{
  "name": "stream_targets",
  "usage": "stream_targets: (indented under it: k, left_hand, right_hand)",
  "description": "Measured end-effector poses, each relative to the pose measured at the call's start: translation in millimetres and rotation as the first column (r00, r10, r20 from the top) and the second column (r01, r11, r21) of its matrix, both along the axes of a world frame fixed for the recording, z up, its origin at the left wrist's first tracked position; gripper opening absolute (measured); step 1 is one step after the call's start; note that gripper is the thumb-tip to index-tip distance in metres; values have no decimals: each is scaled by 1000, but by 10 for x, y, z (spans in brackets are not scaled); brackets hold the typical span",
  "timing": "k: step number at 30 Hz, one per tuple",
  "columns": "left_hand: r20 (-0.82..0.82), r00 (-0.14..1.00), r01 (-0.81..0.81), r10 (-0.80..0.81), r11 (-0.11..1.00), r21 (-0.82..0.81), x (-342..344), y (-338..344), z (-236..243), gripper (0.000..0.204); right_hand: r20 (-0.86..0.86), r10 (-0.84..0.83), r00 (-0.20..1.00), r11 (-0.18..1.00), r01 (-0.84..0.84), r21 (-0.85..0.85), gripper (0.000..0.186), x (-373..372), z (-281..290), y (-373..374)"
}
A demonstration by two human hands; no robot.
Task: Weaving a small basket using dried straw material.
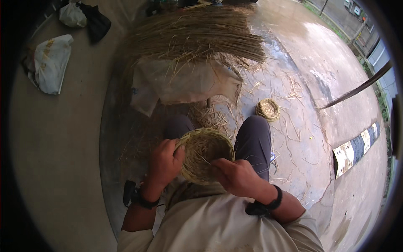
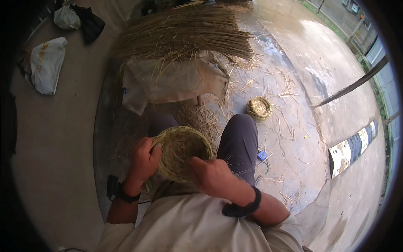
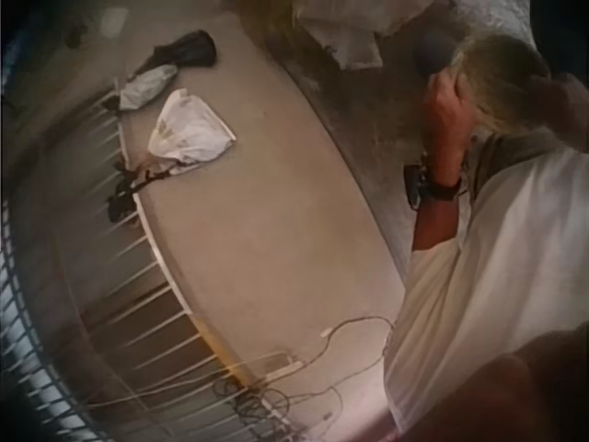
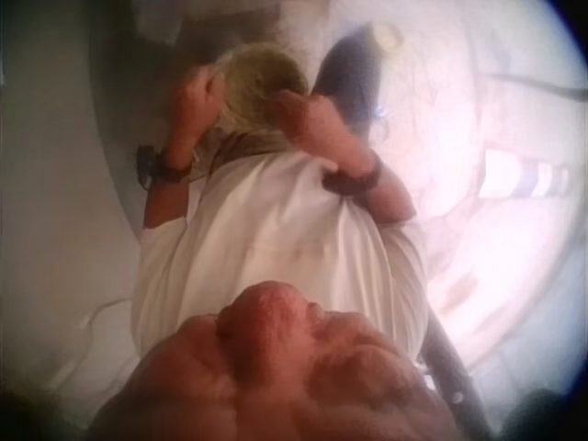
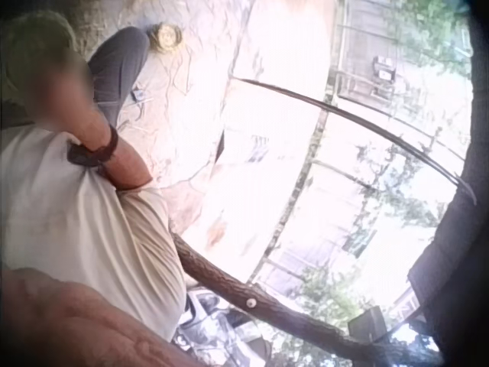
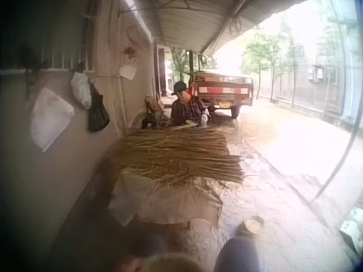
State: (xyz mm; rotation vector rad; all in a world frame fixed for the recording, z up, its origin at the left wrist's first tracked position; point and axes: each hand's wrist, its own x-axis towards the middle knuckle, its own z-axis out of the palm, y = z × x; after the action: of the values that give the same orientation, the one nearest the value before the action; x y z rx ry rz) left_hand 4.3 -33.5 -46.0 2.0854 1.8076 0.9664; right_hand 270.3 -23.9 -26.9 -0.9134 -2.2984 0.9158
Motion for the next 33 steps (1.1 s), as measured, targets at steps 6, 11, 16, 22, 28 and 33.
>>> stream_targets:
  k: [6, 11, 16, 22, 28, 33]
  left_hand:
    - [5, 999, 32, -32, 999, 23, 62, -80, 51, 17]
    - [20, 998, 66, -66, 997, 36, 97, -58, 14, 18]
    - [-35, 998, 63, -61, 996, 59, 154, -62, 58, 20]
    - [-49, 999, 13, -9, 996, 92, 233, -102, 66, 21]
    - [-124, 989, 93, -84, 993, 71, 247, -98, 147, 21]
    - [-91, 995, 48, -38, 992, 113, 118, -55, 102, 22]
  right_hand:
    - [-58, -42, 997, 998, 44, 34, 18, -191, -154, 27]
    - [-7, -55, 998, 998, 55, -22, 18, -168, -84, 27]
    - [-75, -71, 995, 996, 66, -65, 17, -172, -77, 22]
    - [19, 45, 999, 996, -46, 78, 11, -253, -66, 55]
    - [-266, -92, 960, 977, 36, -209, 13, -464, -112, 265]
    - [-188, -35, 982, 940, -32, -340, 14, -385, 7, 247]
